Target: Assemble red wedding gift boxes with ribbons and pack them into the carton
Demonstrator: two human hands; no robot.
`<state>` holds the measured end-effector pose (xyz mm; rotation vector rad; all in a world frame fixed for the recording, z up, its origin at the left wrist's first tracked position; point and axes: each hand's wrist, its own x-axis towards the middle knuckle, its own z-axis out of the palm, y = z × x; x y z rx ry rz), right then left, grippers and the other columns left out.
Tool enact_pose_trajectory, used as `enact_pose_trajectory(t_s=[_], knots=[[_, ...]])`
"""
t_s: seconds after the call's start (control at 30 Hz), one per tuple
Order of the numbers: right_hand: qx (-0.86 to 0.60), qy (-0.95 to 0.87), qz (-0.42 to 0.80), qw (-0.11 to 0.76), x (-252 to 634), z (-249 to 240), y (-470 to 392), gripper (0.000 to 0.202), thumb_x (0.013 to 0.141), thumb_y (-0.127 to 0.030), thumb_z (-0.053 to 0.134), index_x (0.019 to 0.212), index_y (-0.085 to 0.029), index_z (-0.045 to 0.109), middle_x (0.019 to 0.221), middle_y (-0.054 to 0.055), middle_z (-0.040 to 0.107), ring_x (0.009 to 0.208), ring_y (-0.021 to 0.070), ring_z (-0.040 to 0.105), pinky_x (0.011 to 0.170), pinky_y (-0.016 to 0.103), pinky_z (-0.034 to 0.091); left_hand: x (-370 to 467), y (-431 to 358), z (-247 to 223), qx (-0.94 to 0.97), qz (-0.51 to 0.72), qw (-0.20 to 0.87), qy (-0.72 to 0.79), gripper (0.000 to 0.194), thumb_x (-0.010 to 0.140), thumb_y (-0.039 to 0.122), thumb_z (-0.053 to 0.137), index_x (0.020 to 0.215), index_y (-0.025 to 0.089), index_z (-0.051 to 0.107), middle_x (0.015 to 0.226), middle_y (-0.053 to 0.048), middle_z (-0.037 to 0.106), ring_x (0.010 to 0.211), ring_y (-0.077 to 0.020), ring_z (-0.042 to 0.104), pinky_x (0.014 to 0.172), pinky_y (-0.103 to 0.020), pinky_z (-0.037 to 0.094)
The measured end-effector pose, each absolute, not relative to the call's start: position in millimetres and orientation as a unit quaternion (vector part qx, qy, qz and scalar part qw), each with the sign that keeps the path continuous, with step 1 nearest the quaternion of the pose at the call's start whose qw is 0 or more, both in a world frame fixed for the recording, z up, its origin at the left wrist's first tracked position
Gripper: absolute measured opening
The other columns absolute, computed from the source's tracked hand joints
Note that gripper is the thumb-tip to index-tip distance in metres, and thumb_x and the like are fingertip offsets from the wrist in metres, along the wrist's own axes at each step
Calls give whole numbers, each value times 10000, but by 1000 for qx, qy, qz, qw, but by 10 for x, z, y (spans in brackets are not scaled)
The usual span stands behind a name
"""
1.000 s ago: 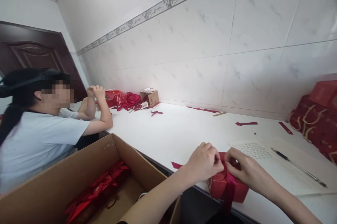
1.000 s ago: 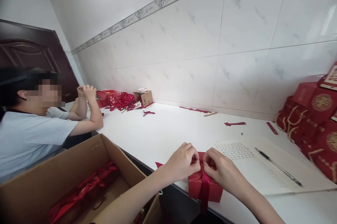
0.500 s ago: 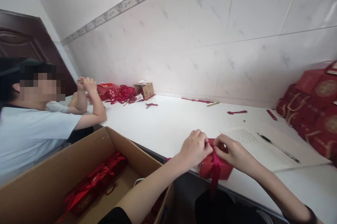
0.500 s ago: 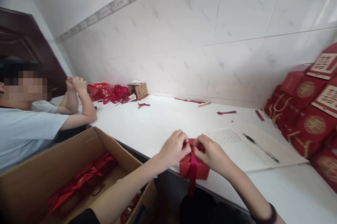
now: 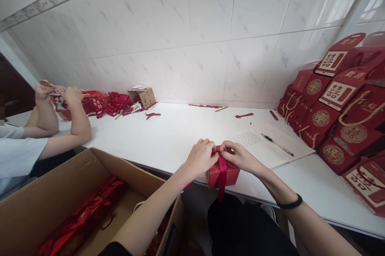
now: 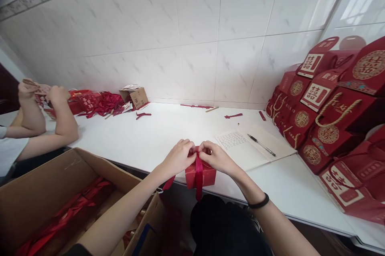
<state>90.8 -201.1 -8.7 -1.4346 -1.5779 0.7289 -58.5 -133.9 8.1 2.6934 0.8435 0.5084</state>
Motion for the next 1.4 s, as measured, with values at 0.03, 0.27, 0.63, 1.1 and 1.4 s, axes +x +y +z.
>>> enact_pose_trajectory(t_s=[0.03, 0.27, 0.63, 1.1, 1.4], knots=[[-572, -639, 293, 424, 918, -77, -2012, 84, 722, -240, 450, 689, -184, 504, 711, -13, 504, 632, 125, 438, 598, 263, 355, -583, -1351, 84, 928, 180, 131, 298, 91, 806, 170, 479, 715, 183, 481, 820, -34, 560, 841, -203, 505, 736, -333, 442], [-565, -661, 300, 393, 926, -24, -2005, 173, 768, -268, 486, 624, -183, 443, 724, -13, 437, 628, 121, 423, 590, 261, 335, -574, -1359, -10, 887, 288, 119, 340, 73, 794, 145, 469, 743, 193, 452, 800, -16, 511, 756, -173, 514, 690, -302, 430], [-531, -640, 314, 458, 874, -64, -1972, 185, 800, -307, 503, 664, -182, 493, 767, -9, 458, 650, 117, 415, 614, 265, 326, -635, -1232, -152, 807, 431, 220, 338, 157, 836, 138, 339, 782, 192, 476, 847, -27, 530, 788, -151, 533, 735, -282, 421], [-524, -558, 388, 513, 869, -33, -2024, 298, 762, -447, 561, 673, -184, 449, 661, -16, 518, 636, 131, 473, 608, 266, 347, -1138, -717, 63, 558, 522, 526, 373, 289, 766, 423, 496, 790, 168, 631, 970, -57, 600, 950, -185, 538, 738, -264, 449], [-551, -536, 381, 513, 833, 80, -1958, 269, 742, -399, 598, 645, -176, 485, 634, -17, 523, 605, 120, 471, 588, 264, 352, -1328, -827, 83, 488, 485, 661, 300, 371, 631, 453, 707, 803, 126, 679, 751, -31, 577, 676, -110, 512, 599, -230, 425]])
